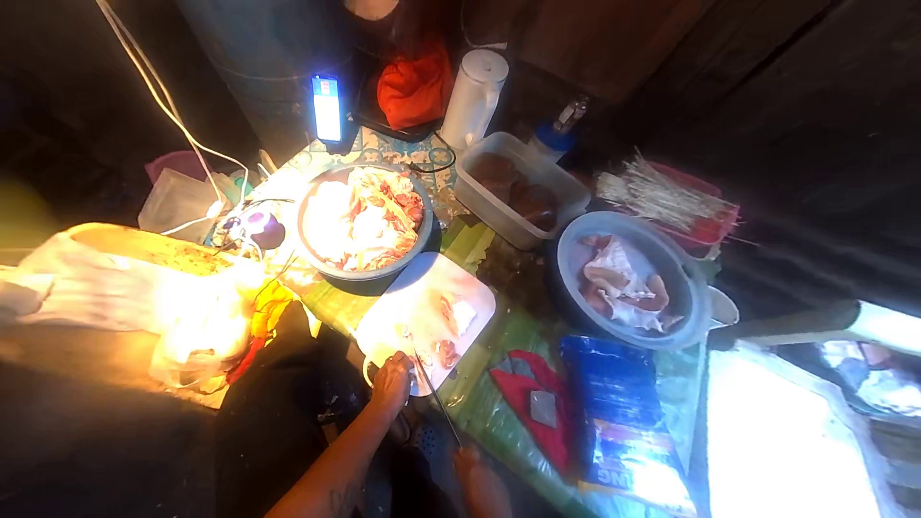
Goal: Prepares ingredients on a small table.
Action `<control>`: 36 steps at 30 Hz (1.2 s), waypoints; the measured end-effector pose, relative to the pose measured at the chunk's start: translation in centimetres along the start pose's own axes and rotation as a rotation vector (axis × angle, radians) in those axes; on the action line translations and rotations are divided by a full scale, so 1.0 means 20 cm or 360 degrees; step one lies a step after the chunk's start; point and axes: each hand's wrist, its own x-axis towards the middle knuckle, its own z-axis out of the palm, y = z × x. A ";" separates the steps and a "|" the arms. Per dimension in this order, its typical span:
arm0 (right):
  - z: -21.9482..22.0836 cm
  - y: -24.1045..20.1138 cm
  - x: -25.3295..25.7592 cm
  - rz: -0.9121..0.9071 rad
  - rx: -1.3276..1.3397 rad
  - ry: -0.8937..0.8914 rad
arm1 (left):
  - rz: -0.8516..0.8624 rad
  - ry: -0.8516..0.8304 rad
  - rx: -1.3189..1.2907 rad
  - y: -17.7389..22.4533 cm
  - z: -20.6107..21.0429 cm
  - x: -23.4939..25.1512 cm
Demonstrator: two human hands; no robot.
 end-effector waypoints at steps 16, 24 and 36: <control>0.00 -0.11 0.09 0.0001 0.0006 -0.0021 | -0.0126 0.0032 -0.0077 0.02 0.00 0.00; -0.08 -0.28 0.16 -0.0165 -0.0037 0.0093 | -0.0050 0.0025 -0.0023 0.02 0.01 -0.03; 0.01 -0.03 0.03 -0.0025 0.0033 -0.0029 | -0.0180 0.0030 -0.0045 0.02 0.01 -0.02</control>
